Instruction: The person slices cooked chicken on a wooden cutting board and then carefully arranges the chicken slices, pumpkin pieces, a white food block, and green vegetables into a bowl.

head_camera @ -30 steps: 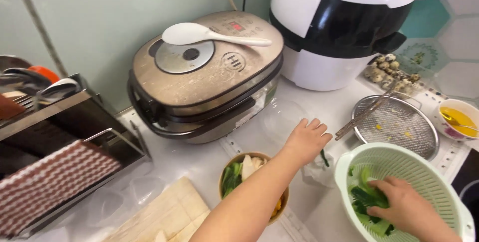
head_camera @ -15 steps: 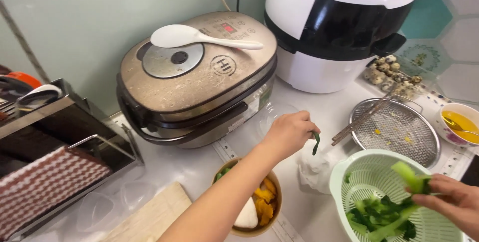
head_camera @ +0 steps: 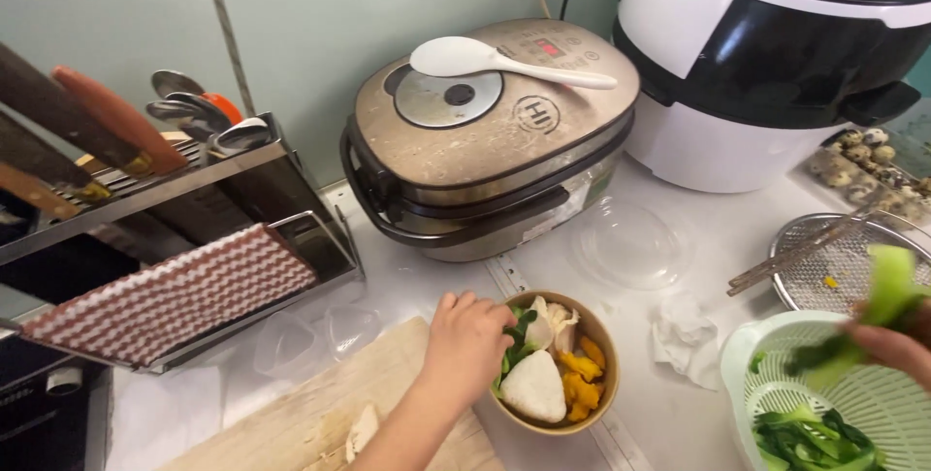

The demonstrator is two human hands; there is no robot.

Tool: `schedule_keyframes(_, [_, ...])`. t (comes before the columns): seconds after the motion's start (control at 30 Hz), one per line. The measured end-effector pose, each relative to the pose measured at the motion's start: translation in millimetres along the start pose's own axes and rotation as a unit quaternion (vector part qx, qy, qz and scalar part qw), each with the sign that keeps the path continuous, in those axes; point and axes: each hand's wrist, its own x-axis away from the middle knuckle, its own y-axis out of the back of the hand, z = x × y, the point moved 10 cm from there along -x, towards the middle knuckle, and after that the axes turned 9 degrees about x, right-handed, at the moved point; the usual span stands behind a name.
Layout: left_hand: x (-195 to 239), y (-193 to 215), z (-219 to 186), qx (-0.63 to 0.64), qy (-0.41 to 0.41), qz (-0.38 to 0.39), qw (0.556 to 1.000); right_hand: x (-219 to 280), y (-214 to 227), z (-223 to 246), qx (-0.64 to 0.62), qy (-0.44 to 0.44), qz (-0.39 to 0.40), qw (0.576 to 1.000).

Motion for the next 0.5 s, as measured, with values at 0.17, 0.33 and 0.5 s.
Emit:
schedule_keyframes(0.17, [23.4, 10.5, -11.7, -0.047, -0.088, -0.156, 0.983, 107.1, -160.0, 181.7, -0.009, -0.037, 0.054, 0.998])
schedule_keyframes(0.33, [38.3, 57.4, 6.2, 0.147, 0.016, -0.162, 0.976, 133.4, -305.7, 181.3, -0.159, -0.153, 0.229, 0.948])
schedule_keyframes(0.5, [49.6, 58.6, 25.2, 0.242, 0.104, -0.128, 0.956, 140.4, -365.2, 153.7, -0.164, -0.151, 0.263, 0.939])
